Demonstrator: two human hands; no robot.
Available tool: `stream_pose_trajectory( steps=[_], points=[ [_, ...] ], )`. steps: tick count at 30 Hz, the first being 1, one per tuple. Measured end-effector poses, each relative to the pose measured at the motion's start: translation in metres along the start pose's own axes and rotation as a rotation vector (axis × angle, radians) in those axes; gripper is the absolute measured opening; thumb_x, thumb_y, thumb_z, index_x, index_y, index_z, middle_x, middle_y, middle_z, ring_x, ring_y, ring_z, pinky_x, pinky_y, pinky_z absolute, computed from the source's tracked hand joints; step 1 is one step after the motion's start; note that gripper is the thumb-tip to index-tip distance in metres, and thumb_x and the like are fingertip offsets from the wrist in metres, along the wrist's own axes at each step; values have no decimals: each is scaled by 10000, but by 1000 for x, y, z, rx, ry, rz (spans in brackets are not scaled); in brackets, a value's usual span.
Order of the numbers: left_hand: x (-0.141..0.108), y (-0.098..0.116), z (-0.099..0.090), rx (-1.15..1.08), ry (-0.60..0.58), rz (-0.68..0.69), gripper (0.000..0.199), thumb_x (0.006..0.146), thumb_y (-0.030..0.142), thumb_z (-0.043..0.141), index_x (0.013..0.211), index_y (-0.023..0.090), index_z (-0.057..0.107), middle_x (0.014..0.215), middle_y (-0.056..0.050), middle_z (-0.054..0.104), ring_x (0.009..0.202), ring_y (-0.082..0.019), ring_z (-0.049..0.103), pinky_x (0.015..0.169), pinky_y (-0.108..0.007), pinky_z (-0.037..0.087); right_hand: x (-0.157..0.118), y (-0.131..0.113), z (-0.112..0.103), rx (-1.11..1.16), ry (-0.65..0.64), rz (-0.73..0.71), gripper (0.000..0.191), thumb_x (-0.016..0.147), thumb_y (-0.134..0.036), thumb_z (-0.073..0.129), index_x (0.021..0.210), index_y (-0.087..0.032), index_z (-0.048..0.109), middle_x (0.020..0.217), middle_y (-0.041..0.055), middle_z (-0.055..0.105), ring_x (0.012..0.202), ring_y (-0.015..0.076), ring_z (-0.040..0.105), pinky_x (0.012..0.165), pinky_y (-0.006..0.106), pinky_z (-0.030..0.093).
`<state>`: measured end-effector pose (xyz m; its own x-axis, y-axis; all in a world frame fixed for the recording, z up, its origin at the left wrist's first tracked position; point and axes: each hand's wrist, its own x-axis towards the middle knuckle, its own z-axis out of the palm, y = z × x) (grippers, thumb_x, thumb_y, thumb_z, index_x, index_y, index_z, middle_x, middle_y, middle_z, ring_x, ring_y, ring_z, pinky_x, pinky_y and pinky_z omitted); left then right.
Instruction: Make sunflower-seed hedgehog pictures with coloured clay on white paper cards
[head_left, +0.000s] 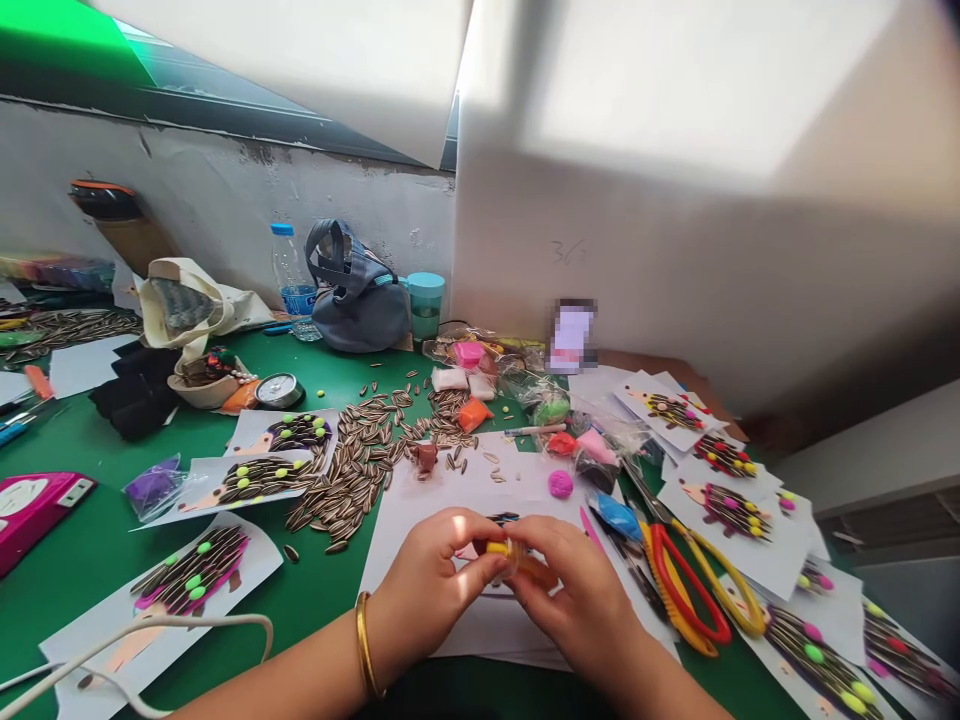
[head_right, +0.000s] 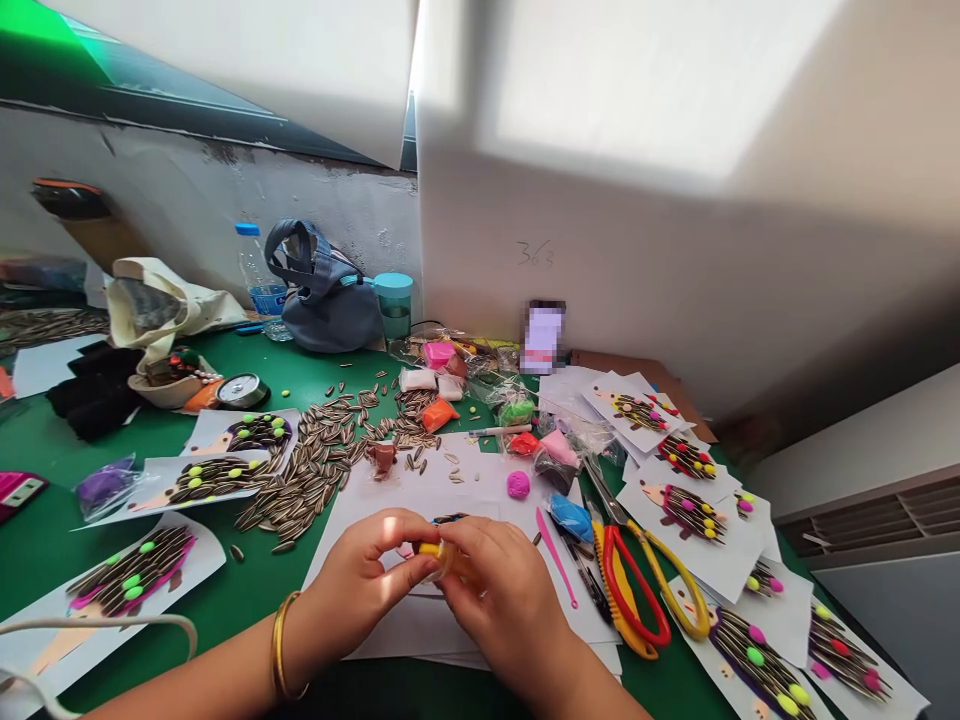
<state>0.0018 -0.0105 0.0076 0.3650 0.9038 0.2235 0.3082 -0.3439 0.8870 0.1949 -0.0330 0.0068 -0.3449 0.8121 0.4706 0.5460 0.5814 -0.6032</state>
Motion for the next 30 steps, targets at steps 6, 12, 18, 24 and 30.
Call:
stream_pose_trajectory(
  steps=[6, 12, 18, 24, 30],
  points=[
    [-1, -3, 0, -24, -8, -30, 130, 849, 304, 689, 946, 228, 729, 863, -10, 748, 786, -149, 678, 736, -247, 528, -1, -1, 0, 81, 9, 21, 300, 858, -91, 554, 1106, -255, 598, 1005, 56, 673, 920, 193, 632, 777, 316, 521],
    [1, -3, -1, -24, -16, 17, 117, 849, 307, 688, 904, 212, 727, 825, -19, 735, 772, -153, 675, 739, -258, 529, -4, -2, 0, 109, -31, 103, 166, 880, -129, 534, 987, -241, 593, 881, 36, 657, 797, 176, 609, 711, 300, 501],
    [2, 1, 0, -93, 6, -24, 93, 838, 283, 703, 877, 198, 703, 808, -16, 728, 744, -148, 679, 698, -243, 543, -6, 3, 2, 163, 35, 258, 166, 885, -253, 616, 1047, -243, 577, 953, 42, 676, 839, 177, 639, 724, 268, 516],
    [1, -2, -4, 24, -16, 268, 120, 896, 192, 628, 980, 234, 703, 887, -27, 728, 812, -142, 672, 762, -259, 534, -2, -2, -6, 181, -74, 341, 123, 886, -340, 624, 900, -223, 587, 790, 5, 611, 720, 154, 560, 646, 246, 457],
    [-1, -6, -3, 212, 50, 460, 197, 878, 150, 635, 1054, 232, 672, 898, -47, 704, 833, -158, 649, 756, -278, 534, -1, -7, -2, 409, -115, 489, 145, 883, -342, 609, 866, -208, 556, 794, -6, 557, 703, 129, 510, 624, 221, 445]
  ],
)
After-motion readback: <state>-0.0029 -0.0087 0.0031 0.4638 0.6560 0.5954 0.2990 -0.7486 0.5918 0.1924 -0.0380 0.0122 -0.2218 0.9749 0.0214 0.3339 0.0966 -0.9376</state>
